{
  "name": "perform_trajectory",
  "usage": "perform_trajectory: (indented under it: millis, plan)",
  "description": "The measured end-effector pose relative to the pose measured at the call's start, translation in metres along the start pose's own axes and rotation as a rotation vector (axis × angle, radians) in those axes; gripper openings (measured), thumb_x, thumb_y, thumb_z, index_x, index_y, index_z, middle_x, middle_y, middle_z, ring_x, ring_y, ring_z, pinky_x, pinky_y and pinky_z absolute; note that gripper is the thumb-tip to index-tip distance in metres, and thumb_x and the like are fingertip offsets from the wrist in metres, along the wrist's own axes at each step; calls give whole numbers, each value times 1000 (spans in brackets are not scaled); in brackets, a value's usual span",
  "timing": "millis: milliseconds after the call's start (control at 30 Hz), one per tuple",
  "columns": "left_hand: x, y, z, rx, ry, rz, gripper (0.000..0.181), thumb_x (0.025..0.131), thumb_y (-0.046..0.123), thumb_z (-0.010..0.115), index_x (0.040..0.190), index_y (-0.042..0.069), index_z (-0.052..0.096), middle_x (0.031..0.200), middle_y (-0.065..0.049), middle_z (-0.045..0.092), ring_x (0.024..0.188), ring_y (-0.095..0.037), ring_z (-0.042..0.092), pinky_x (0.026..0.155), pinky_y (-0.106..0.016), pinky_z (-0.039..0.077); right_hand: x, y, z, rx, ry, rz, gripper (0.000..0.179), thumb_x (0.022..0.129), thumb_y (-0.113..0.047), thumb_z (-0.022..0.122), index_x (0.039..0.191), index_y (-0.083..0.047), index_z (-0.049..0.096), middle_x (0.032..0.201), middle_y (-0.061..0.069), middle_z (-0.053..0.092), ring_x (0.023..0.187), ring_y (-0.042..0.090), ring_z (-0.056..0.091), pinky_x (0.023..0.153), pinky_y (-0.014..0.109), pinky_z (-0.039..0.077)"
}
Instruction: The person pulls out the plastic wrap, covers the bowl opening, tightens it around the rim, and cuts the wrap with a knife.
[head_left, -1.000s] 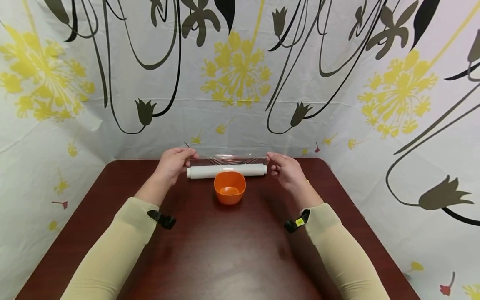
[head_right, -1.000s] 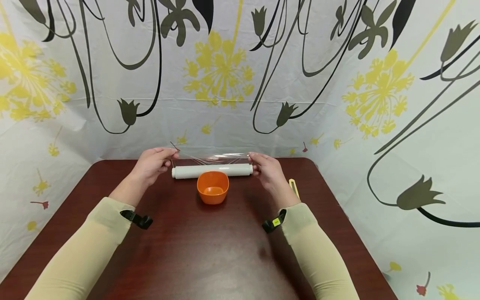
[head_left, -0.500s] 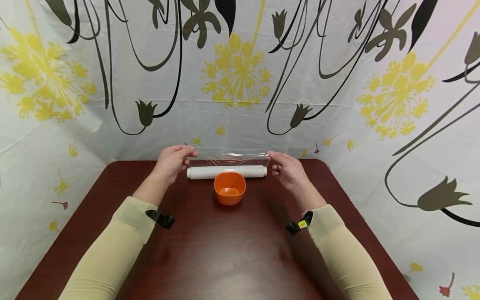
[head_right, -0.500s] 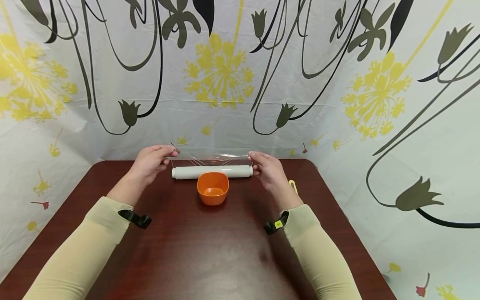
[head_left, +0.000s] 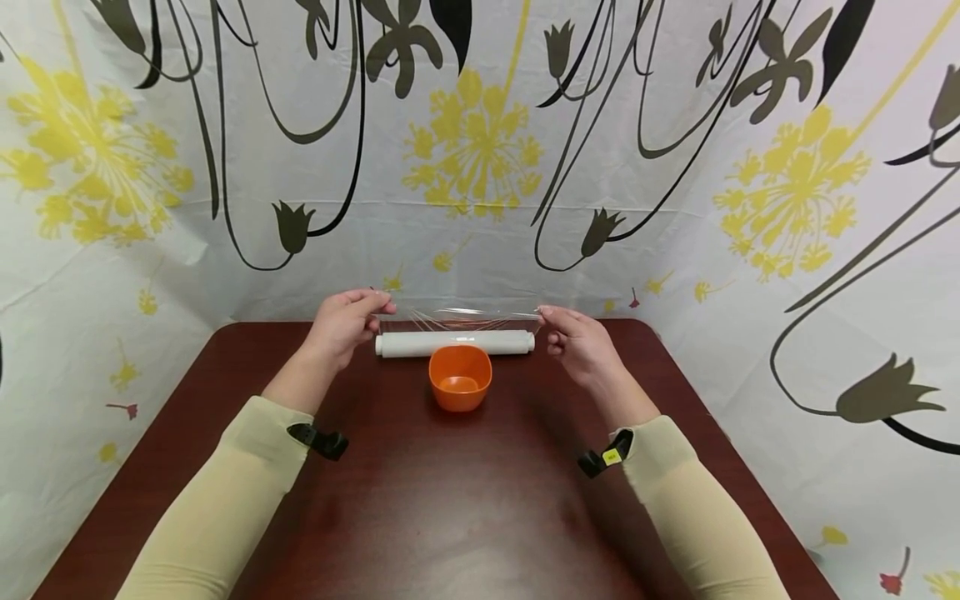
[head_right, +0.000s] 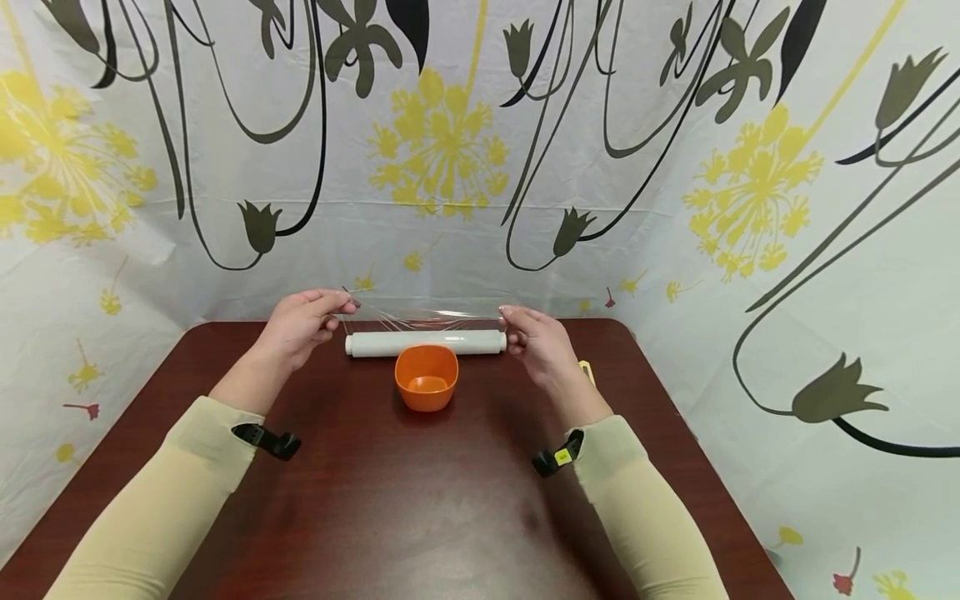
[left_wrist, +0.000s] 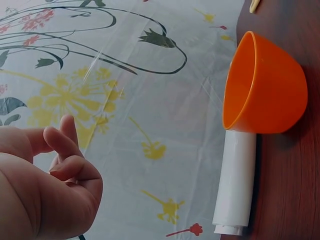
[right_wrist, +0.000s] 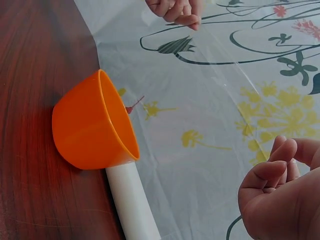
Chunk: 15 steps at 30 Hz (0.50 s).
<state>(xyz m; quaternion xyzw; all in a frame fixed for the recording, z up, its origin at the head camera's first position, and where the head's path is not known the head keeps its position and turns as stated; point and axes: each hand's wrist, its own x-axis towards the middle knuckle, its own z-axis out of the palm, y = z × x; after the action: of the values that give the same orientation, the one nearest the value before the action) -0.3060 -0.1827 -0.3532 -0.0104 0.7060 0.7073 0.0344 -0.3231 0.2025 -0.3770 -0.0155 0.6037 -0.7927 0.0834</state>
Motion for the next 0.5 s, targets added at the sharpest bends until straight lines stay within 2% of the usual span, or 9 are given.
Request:
perform_trajectory:
  millis: [167, 500]
  plan:
    - [-6, -2, 1, 39, 11, 21, 29, 111, 32, 67, 124, 6, 72, 93, 13, 75, 74, -7, 53, 67, -20, 45, -8, 0, -2, -16, -7, 4, 17, 115, -19, 59, 116, -16, 76, 93, -10, 73, 73, 7, 51, 68, 22, 42]
    - [-18, -5, 3, 18, -6, 48, 23, 110, 26, 68, 116, 5, 73, 88, 12, 76, 71, -7, 51, 63, -18, 43, -20, 2, -6, -19, -14, 3, 22, 113, -18, 62, 102, -22, 80, 91, -8, 73, 70, 7, 51, 65, 22, 41]
